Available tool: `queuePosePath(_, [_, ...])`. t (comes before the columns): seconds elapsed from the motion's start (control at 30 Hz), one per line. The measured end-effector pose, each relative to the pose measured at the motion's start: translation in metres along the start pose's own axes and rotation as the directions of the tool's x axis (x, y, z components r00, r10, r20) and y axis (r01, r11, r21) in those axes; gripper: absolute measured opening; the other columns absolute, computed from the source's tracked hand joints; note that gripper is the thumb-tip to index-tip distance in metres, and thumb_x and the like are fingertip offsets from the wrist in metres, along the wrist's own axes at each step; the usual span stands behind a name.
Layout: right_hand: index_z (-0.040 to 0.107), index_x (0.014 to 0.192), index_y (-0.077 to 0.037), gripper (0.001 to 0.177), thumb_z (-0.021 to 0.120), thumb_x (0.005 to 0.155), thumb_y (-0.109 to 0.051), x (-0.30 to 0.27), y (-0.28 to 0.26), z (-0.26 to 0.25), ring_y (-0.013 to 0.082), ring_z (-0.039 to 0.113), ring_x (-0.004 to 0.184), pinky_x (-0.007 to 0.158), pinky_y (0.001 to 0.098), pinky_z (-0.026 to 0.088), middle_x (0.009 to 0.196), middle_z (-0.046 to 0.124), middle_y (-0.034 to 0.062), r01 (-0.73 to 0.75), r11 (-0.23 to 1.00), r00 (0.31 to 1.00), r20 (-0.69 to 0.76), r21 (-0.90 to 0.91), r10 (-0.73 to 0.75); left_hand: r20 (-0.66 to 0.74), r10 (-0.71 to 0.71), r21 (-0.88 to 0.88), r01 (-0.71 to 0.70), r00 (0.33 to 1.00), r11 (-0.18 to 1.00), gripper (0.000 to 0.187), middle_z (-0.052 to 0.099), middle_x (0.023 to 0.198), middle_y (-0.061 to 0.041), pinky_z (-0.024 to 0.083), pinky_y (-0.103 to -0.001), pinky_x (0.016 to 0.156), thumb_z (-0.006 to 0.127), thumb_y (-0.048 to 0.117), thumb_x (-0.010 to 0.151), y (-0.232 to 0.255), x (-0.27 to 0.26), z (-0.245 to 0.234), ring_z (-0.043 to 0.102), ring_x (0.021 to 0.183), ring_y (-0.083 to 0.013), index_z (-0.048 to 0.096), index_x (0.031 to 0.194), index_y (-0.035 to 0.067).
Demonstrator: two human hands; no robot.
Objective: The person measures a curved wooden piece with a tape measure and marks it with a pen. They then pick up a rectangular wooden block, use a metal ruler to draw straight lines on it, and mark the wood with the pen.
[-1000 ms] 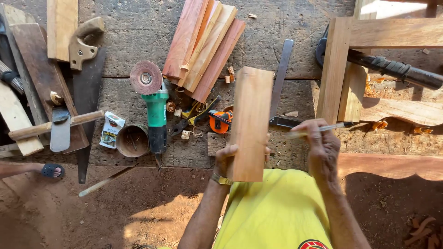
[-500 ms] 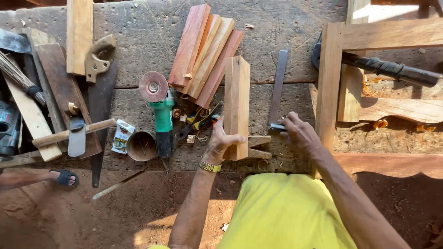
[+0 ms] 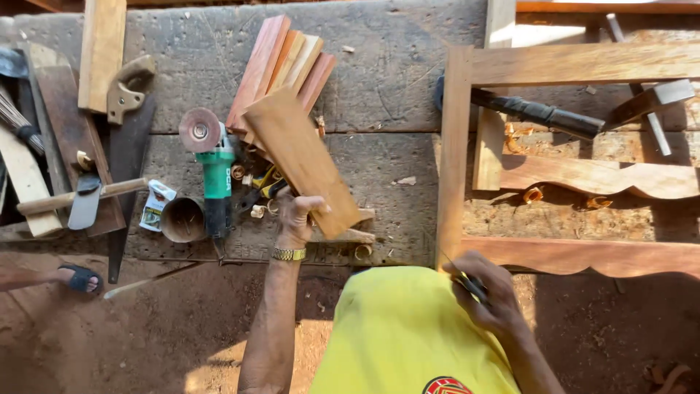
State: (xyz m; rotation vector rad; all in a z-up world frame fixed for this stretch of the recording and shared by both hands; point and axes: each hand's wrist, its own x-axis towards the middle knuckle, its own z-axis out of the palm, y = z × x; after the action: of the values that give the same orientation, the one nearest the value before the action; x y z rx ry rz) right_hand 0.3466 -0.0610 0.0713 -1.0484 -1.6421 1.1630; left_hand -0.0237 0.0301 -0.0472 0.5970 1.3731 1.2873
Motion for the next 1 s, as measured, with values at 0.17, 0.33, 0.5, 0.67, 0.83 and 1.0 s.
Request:
queuePosePath(0.17, [0.062, 0.136, -0.030, 0.057, 0.081, 0.083, -0.021, -0.053, 0.071, -0.068, 0.0101, 0.052, 0.055, 0.039, 0.0248, 0.044, 0.092, 0.062, -0.0003, -0.111, 0.618, 0.992, -0.123, -0.778, 0.023, 0.400, 0.608, 0.754, -0.623, 0.686, 0.207, 0.019, 0.074, 0.079, -0.009, 0.052, -0.028, 0.048, 0.074, 0.020, 0.082, 0.053, 0.014, 0.081, 0.061, 0.054, -0.0154, 0.070, 0.086, 0.001])
queuePosePath(0.33, [0.055, 0.148, -0.039, 0.062, 0.076, 0.091, -0.023, -0.023, 0.123, -0.099, 0.0126, 0.051, 0.050, 0.037, 0.0225, 0.043, 0.095, 0.058, 0.0066, -0.120, 0.396, 0.989, -0.076, -0.910, 0.125, 0.514, 0.230, 0.857, -0.501, 0.826, -0.119, 0.013, 0.066, 0.079, 0.006, 0.050, -0.034, 0.064, 0.069, 0.013, 0.069, 0.004, 0.049, 0.109, 0.060, 0.071, -0.0165, 0.070, 0.081, 0.020])
queuePosePath(0.5, [0.064, 0.149, -0.024, 0.068, 0.083, 0.084, -0.021, 0.011, 0.102, -0.098, 0.0184, 0.061, 0.053, 0.044, 0.0285, 0.048, 0.095, 0.065, 0.0153, -0.219, 0.339, 0.968, -0.161, -0.915, 0.192, 0.540, 0.101, 0.839, -0.524, 0.836, -0.147, 0.028, 0.063, 0.081, 0.007, 0.056, -0.043, 0.070, 0.068, 0.009, 0.050, 0.003, 0.042, 0.110, 0.068, 0.080, -0.0238, 0.067, 0.075, 0.021])
queuePosePath(0.67, [0.066, 0.142, -0.002, 0.100, 0.087, 0.067, -0.065, 0.001, 0.130, -0.086, 0.0385, 0.069, 0.080, 0.058, 0.0424, 0.055, 0.114, 0.056, 0.0243, -0.282, 0.493, 0.950, -0.313, -0.823, 0.022, 0.554, 0.050, 0.830, -0.547, 0.831, -0.109, 0.038, 0.066, 0.095, 0.004, 0.056, -0.046, 0.072, 0.066, 0.014, 0.049, 0.006, 0.040, 0.088, 0.067, 0.090, -0.0274, 0.067, 0.087, 0.018])
queuePosePath(0.83, [0.065, 0.137, 0.002, 0.075, 0.094, 0.077, -0.031, 0.030, 0.117, -0.001, 0.0391, 0.069, 0.083, 0.071, 0.0472, 0.057, 0.093, 0.068, 0.0228, -0.194, 0.786, 0.924, -0.379, -0.587, -0.055, 0.543, 0.049, 0.836, -0.534, 0.838, -0.125, 0.036, 0.064, 0.092, 0.003, 0.054, -0.046, 0.076, 0.065, 0.012, 0.053, -0.003, 0.041, 0.088, 0.066, 0.093, -0.0250, 0.065, 0.089, 0.019])
queuePosePath(1.0, [0.062, 0.140, 0.004, 0.073, 0.082, 0.069, 0.005, 0.067, 0.129, 0.046, 0.0388, 0.067, 0.088, 0.061, 0.0412, 0.057, 0.096, 0.063, 0.0249, -0.223, 0.862, 0.894, -0.449, -0.455, -0.006, 0.613, -0.023, 0.786, -0.612, 0.790, -0.084, 0.040, 0.064, 0.097, 0.001, 0.054, -0.047, 0.079, 0.069, 0.015, 0.057, 0.005, 0.050, 0.089, 0.064, 0.097, -0.0257, 0.062, 0.096, 0.017])
